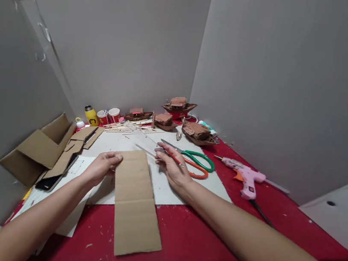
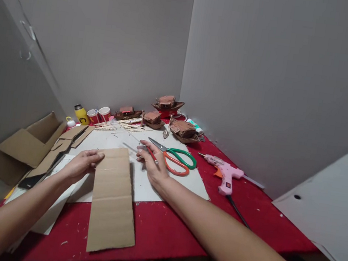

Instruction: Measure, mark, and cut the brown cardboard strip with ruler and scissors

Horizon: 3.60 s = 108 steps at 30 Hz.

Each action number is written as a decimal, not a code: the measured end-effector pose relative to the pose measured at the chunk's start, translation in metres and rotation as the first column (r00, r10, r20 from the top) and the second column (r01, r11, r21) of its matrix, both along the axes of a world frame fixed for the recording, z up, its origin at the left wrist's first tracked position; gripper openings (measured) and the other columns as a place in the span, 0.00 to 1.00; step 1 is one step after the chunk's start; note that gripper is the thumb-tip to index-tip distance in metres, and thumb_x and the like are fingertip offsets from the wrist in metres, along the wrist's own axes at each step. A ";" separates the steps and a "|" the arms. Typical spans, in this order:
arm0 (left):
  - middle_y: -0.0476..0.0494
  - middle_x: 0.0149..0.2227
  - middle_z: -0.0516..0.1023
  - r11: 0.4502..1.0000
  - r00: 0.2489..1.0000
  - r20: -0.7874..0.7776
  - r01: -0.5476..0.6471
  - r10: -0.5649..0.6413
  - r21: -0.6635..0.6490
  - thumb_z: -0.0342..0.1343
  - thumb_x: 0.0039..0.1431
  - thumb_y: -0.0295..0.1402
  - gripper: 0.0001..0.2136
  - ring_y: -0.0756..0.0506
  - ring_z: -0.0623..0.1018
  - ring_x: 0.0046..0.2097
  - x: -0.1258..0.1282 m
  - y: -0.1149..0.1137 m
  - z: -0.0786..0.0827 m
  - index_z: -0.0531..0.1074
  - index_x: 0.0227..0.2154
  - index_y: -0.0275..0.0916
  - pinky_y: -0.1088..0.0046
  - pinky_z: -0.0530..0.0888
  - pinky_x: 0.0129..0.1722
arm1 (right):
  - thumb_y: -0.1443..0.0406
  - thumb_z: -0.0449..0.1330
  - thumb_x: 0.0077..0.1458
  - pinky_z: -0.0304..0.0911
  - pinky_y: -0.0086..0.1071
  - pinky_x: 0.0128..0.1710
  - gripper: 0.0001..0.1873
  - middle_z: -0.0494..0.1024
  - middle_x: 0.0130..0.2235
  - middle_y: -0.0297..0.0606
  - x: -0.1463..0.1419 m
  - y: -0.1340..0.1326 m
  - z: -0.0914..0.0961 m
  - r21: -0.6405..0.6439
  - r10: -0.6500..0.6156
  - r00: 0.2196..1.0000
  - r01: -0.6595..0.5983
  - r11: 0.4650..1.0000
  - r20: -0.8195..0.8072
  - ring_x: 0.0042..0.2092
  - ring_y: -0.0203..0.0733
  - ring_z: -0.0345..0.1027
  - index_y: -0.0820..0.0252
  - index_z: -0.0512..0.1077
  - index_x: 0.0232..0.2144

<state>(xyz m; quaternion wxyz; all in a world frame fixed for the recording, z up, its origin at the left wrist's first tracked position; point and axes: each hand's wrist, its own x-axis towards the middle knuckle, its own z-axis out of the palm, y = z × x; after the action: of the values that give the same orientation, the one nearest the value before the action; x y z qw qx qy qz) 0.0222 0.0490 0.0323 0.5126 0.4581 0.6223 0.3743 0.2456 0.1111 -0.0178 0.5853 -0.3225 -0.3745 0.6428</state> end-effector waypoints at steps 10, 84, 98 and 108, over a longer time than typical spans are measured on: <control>0.39 0.52 0.73 0.999 0.997 0.062 -0.033 0.034 -0.028 0.56 0.64 0.38 0.16 0.41 0.77 0.47 -0.008 -0.022 -0.009 0.69 0.52 0.37 0.57 0.76 0.45 | 0.64 0.68 0.37 0.65 0.28 0.27 0.19 0.79 0.34 0.35 0.003 0.002 -0.001 -0.015 -0.029 0.999 0.029 0.999 -0.037 0.29 0.35 0.71 0.57 0.76 0.37; 0.55 0.21 0.64 0.955 0.938 0.197 0.264 -0.287 0.131 0.63 0.53 0.45 0.17 0.53 0.60 0.24 0.033 -0.019 -0.009 0.65 0.24 0.39 0.78 0.57 0.22 | 0.52 0.70 0.48 0.69 0.29 0.29 0.19 0.80 0.32 0.38 0.003 -0.040 0.016 -0.050 0.425 0.890 -0.423 0.905 0.166 0.31 0.38 0.74 0.59 0.77 0.35; 0.44 0.24 0.79 0.888 0.856 0.291 0.457 -0.427 -0.043 0.52 0.62 0.51 0.20 0.50 0.74 0.20 0.027 -0.025 -0.021 0.70 0.30 0.37 0.78 0.67 0.19 | 0.54 0.73 0.41 0.62 0.23 0.16 0.18 0.78 0.21 0.36 0.010 -0.025 0.026 -0.098 0.153 0.972 -0.137 0.986 0.179 0.19 0.32 0.68 0.63 0.78 0.23; 0.49 0.21 0.77 0.953 0.894 0.337 0.299 -0.297 0.045 0.60 0.60 0.45 0.17 0.55 0.71 0.18 0.017 -0.019 -0.023 0.67 0.25 0.37 0.82 0.66 0.18 | 0.57 0.74 0.37 0.57 0.20 0.15 0.16 0.76 0.20 0.34 0.024 0.000 0.034 -0.031 -0.160 0.982 0.164 0.986 0.103 0.18 0.29 0.64 0.63 0.77 0.22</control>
<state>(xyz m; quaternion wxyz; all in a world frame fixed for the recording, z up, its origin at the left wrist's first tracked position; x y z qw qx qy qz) 0.0395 0.0303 0.0089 0.6653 0.4744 0.4484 0.3623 0.2696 0.1111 0.0165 0.6099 -0.3951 -0.3630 0.5833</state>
